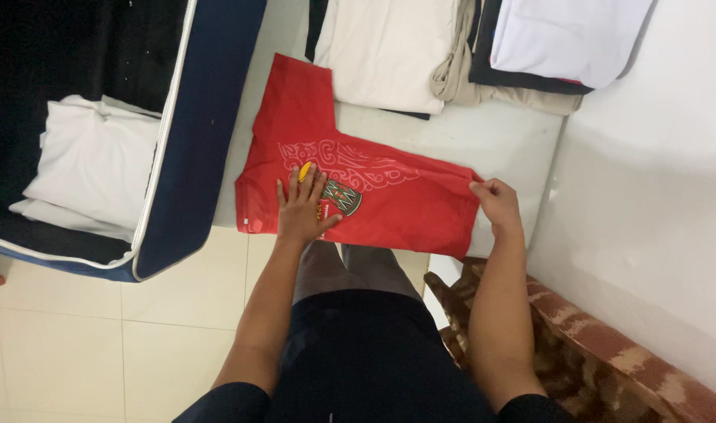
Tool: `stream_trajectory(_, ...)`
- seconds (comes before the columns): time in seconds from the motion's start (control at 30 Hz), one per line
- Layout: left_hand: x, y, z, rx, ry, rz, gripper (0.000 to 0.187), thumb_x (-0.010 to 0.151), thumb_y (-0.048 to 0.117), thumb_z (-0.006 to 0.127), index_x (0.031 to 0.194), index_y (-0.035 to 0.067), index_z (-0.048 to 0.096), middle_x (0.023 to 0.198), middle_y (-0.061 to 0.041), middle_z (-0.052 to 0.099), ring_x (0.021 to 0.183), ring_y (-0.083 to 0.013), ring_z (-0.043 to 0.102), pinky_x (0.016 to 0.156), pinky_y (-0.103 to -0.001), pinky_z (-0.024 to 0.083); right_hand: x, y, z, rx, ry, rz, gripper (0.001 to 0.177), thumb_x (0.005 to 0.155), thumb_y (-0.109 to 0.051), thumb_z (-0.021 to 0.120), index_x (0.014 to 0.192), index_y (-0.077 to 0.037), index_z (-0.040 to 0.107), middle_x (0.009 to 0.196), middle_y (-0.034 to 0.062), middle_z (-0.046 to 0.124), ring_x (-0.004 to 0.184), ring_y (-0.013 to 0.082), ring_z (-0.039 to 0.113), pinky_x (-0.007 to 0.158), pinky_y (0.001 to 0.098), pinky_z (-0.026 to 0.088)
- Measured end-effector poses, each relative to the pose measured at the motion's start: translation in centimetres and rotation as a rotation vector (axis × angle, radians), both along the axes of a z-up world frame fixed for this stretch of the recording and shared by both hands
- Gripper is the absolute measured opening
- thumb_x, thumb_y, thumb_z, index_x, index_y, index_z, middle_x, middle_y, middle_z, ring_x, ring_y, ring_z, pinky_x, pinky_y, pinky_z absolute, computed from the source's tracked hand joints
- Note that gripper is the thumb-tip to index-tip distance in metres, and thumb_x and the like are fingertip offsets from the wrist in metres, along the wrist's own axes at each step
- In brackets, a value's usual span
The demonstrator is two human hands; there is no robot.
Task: The person packs various folded clothes from a stack into a blue suitcase, unfolding and refolding a red shirt before placing it inside.
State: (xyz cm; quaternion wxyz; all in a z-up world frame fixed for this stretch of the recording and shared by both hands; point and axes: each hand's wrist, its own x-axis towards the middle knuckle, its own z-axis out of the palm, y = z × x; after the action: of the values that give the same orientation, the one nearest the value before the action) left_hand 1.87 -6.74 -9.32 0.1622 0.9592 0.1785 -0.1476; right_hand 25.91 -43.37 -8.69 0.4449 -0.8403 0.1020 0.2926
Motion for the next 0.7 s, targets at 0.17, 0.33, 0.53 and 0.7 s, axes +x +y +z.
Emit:
stream_trajectory(0.17,-0.1,-0.1,0.2,-0.006,0.010,0.009,0.110,0.073,0.081,0.065,0.161,0.025,0.030,0.171,0.001,0.012,0.158,-0.0284,0.001,0.125,-0.062,0.000,-0.1,0.4,1.9,0.247,0.300,-0.464,0.025,0.094,-0.034,0.068,0.089,-0.010,0.062,0.075,-0.0040,0.065,0.071,0.0117,0.058,0.065,0.0290,0.044)
stream_trajectory(0.33,0.2,-0.1,0.2,-0.001,0.013,0.017,0.110,0.072,0.080,0.066,0.161,0.025,0.030,0.171,0.001,0.013,0.158,-0.0284,0.002,0.124,-0.063,0.001,-0.7,-0.1,0.3,0.090,0.317,-0.376,0.033,0.096,-0.035,0.075,0.089,-0.006,0.060,0.070,0.0029,0.050,0.061,0.0161,0.047,0.063,0.0348,0.050)
stream_trajectory(0.53,0.0,-0.1,0.1,-0.013,-0.005,0.027,0.110,0.072,0.079,0.067,0.161,0.025,0.031,0.171,0.000,0.014,0.158,-0.0293,0.003,0.124,-0.064,0.002,-0.7,0.4,1.0,-0.071,0.426,-0.274,0.042,0.097,-0.046,0.065,0.096,-0.004,0.067,0.081,0.0098,0.072,0.057,0.0148,0.053,0.052,0.0304,0.039)
stream_trajectory(0.7,0.0,-0.2,0.2,-0.016,-0.009,0.030,0.109,0.073,0.080,0.065,0.161,0.026,0.031,0.171,0.000,0.015,0.158,-0.0292,0.003,0.124,-0.063,0.001,-0.6,0.0,-2.0,0.024,0.268,-0.155,0.034,0.094,-0.033,0.072,0.098,0.001,0.069,0.089,0.0116,0.073,0.063,0.0147,0.065,0.057,0.0269,0.052)
